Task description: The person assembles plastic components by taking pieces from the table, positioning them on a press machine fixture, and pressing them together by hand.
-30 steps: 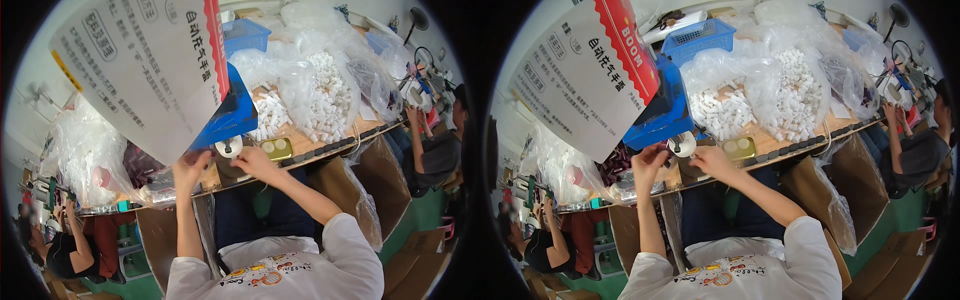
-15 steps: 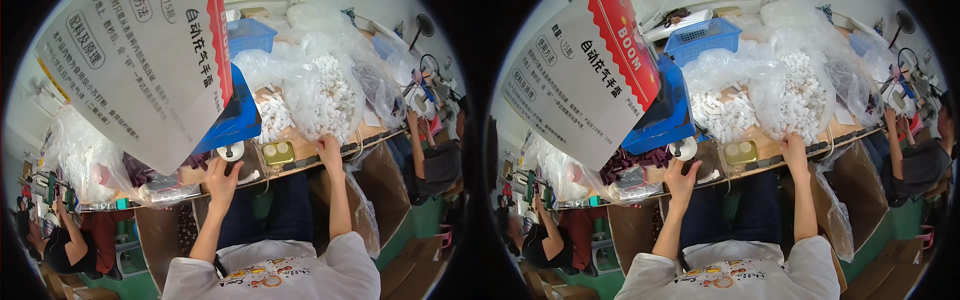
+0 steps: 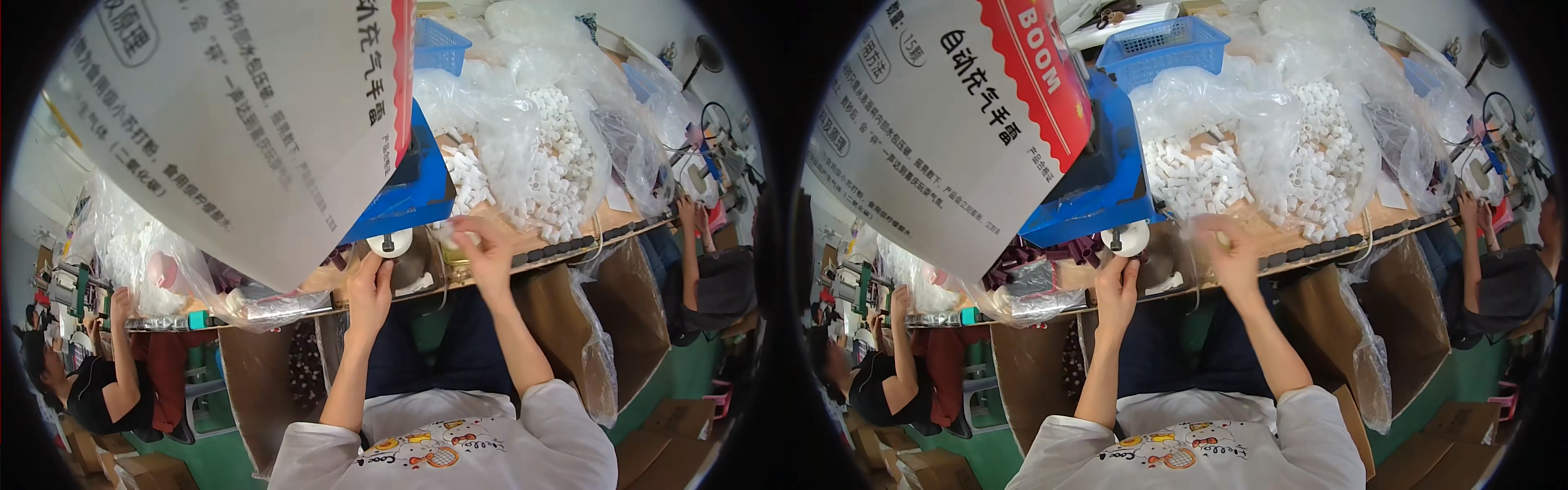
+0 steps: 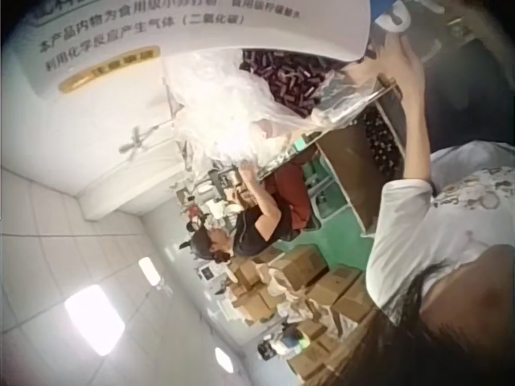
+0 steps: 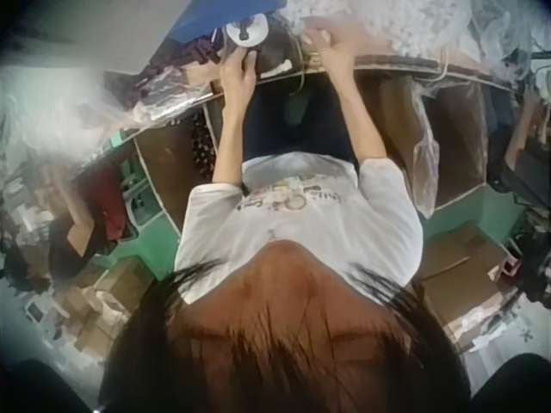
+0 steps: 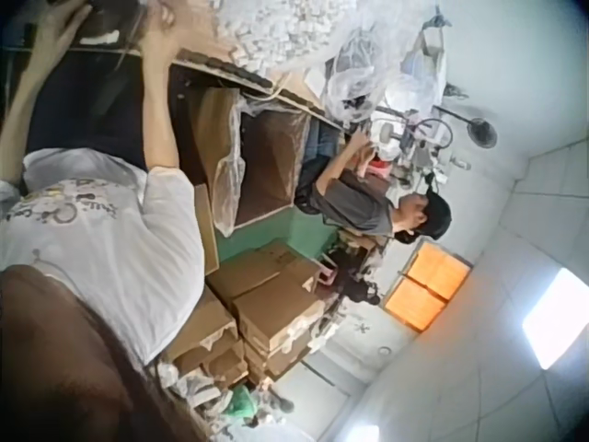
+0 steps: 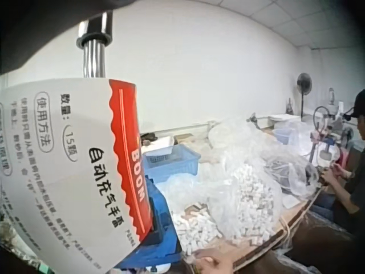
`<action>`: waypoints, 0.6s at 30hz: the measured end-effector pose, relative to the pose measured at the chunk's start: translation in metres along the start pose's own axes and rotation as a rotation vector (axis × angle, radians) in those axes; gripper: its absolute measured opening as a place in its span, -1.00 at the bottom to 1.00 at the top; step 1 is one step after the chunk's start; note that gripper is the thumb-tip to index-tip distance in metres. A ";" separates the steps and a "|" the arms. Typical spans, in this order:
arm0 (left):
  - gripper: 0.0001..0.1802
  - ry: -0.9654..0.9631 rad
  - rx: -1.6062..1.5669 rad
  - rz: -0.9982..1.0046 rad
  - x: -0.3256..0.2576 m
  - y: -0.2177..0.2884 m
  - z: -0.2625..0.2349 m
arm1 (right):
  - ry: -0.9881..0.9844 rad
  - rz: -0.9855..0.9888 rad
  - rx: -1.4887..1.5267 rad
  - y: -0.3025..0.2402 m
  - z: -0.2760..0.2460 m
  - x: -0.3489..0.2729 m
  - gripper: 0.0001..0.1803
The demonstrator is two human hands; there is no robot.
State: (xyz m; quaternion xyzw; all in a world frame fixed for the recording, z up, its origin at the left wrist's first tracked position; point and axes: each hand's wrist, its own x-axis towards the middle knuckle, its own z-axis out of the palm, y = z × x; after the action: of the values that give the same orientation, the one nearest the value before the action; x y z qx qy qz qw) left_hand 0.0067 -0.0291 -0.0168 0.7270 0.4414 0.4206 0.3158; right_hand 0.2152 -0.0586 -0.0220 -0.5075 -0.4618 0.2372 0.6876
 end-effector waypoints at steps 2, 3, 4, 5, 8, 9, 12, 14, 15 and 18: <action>-0.67 -0.012 -0.003 -0.044 0.000 0.001 -0.003 | -0.131 -0.002 0.084 -0.025 0.035 -0.006 -0.71; -0.66 0.014 -0.021 0.021 0.000 -0.001 0.000 | -0.130 -0.001 0.083 -0.023 0.041 -0.007 -0.71; -0.65 0.041 -0.036 0.087 0.001 -0.003 0.004 | -0.242 -0.223 -0.094 -0.021 0.045 -0.006 -0.70; -0.63 0.047 -0.080 0.019 0.001 -0.003 0.008 | -0.350 -0.444 -0.274 -0.019 0.048 -0.004 -0.70; -0.65 0.110 -0.031 0.031 -0.002 -0.001 0.013 | -0.310 -0.720 -0.417 -0.022 0.050 0.000 -0.66; -0.65 0.112 -0.032 0.029 -0.003 -0.003 0.015 | -0.313 -0.720 -0.417 -0.024 0.051 -0.001 -0.66; -0.64 0.195 -0.032 -0.030 -0.002 -0.007 0.023 | -0.366 -0.782 -0.501 -0.029 0.053 -0.004 -0.65; -0.65 0.230 0.047 0.022 0.001 -0.006 0.023 | -0.378 -0.759 -0.473 -0.022 0.052 -0.001 -0.70; -0.65 0.224 0.045 0.025 0.002 -0.007 0.022 | -0.373 -0.757 -0.477 -0.021 0.046 0.001 -0.70; -0.70 0.164 0.126 0.123 0.016 -0.025 0.009 | -0.193 -0.402 -0.486 -0.011 0.015 0.017 -0.78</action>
State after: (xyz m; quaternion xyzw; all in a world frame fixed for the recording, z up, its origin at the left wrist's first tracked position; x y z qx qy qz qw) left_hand 0.0099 -0.0050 -0.0361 0.7343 0.4461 0.4684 0.2059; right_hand 0.2078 -0.0423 -0.0040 -0.5308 -0.6586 0.0266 0.5327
